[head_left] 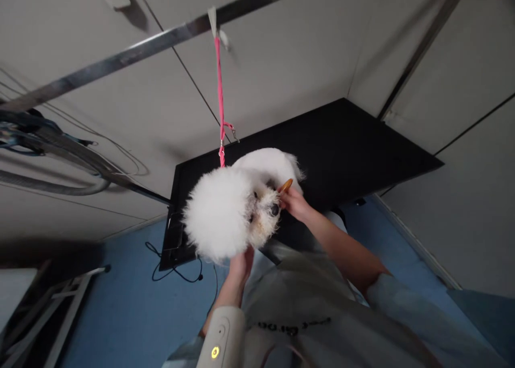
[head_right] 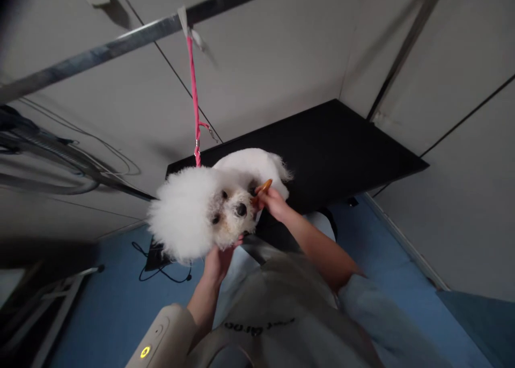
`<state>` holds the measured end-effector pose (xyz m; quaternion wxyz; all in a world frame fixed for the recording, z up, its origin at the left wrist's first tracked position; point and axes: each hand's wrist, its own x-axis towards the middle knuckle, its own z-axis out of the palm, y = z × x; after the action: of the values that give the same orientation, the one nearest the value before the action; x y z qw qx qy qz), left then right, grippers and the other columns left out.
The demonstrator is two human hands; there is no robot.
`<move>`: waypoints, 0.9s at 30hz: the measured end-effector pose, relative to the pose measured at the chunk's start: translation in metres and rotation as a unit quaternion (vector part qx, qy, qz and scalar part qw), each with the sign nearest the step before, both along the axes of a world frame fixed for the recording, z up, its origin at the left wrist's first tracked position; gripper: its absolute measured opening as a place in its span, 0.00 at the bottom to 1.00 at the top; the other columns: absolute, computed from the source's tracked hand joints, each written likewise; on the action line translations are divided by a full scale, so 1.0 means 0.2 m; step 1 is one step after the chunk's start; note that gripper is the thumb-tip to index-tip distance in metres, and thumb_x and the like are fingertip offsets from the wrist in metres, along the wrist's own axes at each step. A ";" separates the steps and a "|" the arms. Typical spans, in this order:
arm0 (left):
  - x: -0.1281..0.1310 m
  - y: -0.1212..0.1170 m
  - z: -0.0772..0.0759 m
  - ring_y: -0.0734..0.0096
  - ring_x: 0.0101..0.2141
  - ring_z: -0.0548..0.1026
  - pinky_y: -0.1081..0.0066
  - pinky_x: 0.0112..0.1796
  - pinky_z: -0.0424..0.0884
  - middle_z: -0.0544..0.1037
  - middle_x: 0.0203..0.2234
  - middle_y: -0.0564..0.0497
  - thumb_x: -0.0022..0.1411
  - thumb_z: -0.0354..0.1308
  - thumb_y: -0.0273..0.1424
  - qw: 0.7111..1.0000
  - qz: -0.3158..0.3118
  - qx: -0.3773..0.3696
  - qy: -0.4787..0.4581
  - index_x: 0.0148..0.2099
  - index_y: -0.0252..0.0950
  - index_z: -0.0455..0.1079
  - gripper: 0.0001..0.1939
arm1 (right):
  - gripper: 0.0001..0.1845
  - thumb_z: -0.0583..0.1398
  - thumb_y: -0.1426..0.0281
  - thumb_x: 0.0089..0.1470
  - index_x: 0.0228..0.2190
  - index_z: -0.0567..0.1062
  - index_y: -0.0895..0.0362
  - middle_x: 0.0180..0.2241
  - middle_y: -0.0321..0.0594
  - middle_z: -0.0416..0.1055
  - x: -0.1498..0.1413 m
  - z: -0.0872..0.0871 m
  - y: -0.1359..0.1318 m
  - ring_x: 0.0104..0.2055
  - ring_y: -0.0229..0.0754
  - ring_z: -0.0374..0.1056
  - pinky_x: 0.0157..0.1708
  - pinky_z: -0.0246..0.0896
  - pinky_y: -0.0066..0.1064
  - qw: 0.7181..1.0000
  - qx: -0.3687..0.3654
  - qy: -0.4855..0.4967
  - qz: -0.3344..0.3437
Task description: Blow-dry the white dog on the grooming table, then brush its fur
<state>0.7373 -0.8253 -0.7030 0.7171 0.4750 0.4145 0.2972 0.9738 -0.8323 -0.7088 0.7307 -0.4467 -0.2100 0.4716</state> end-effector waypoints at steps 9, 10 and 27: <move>0.31 0.12 0.27 0.67 0.55 0.74 0.61 0.58 0.69 0.80 0.50 0.49 0.75 0.37 0.34 0.889 0.145 -0.242 -0.362 0.49 0.41 0.77 0.24 | 0.30 0.69 0.44 0.39 0.29 0.65 0.52 0.14 0.25 0.63 0.18 -0.04 0.13 0.16 0.33 0.60 0.17 0.55 0.25 0.992 0.027 0.005 -0.123; 0.27 0.17 0.25 0.66 0.54 0.76 0.60 0.57 0.69 0.82 0.48 0.48 0.75 0.37 0.33 0.883 0.169 -0.230 -0.373 0.48 0.41 0.78 0.25 | 0.29 0.67 0.43 0.42 0.30 0.65 0.52 0.15 0.24 0.63 0.18 -0.05 0.14 0.16 0.33 0.60 0.18 0.56 0.25 0.990 0.028 0.005 -0.137; 0.08 0.51 0.28 0.60 0.58 0.73 0.63 0.54 0.75 0.78 0.54 0.56 0.67 0.50 0.39 0.925 0.359 0.008 -0.127 0.51 0.46 0.76 0.16 | 0.26 0.64 0.44 0.46 0.31 0.68 0.53 0.15 0.28 0.68 0.13 0.02 0.49 0.18 0.39 0.67 0.20 0.61 0.29 0.995 0.025 -0.091 0.031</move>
<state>0.7536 -0.7224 -0.6480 0.6049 0.2583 0.4607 0.5959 0.9998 -0.7350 -0.7045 0.7046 -0.4625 -0.3013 0.4459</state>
